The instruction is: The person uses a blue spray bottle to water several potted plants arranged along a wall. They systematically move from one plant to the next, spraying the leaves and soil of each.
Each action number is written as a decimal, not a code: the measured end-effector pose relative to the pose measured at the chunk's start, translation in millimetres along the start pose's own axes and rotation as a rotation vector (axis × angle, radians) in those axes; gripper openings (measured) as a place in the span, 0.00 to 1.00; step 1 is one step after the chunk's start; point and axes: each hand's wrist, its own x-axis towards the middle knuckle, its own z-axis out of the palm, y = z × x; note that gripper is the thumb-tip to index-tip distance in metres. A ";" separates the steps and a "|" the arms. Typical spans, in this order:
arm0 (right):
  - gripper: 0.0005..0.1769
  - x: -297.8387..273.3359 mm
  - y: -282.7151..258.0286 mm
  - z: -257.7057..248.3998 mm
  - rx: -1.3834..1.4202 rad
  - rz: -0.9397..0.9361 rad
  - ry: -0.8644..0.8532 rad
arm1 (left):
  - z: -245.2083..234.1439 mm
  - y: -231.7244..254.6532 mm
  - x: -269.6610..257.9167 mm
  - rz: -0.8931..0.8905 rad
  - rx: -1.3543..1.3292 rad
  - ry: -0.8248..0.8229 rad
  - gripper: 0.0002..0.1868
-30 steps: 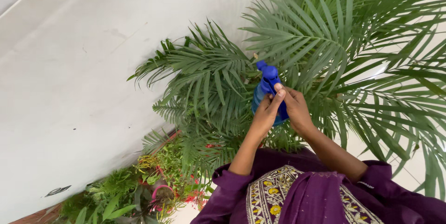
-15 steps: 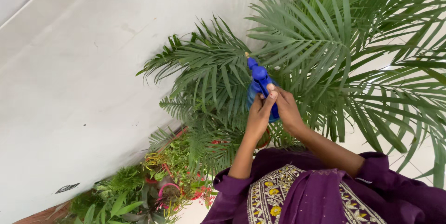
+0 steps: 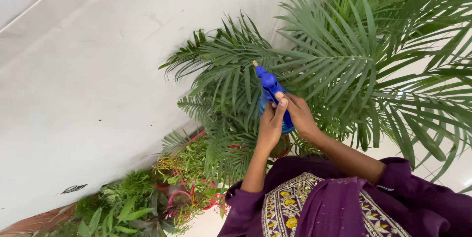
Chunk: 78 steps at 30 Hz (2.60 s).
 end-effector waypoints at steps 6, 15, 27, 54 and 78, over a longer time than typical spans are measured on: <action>0.20 -7.9 -2.6 14.9 0.048 0.057 -0.062 | -20.5 13.2 -11.9 -0.047 0.071 0.004 0.36; 0.20 -22.5 4.2 27.9 0.029 -0.006 -0.116 | -35.7 -1.6 -30.9 -0.008 0.158 0.000 0.33; 0.18 -53.2 13.8 61.0 0.054 0.062 -0.061 | -58.5 -3.2 -66.7 0.068 -0.061 0.005 0.28; 0.22 -116.6 36.2 55.5 -0.116 -0.003 0.172 | -50.6 -41.5 -102.7 -0.064 0.057 -0.107 0.30; 0.25 -119.0 9.3 -77.8 -0.251 0.005 0.260 | 97.5 -32.5 -79.0 -0.070 0.034 -0.088 0.33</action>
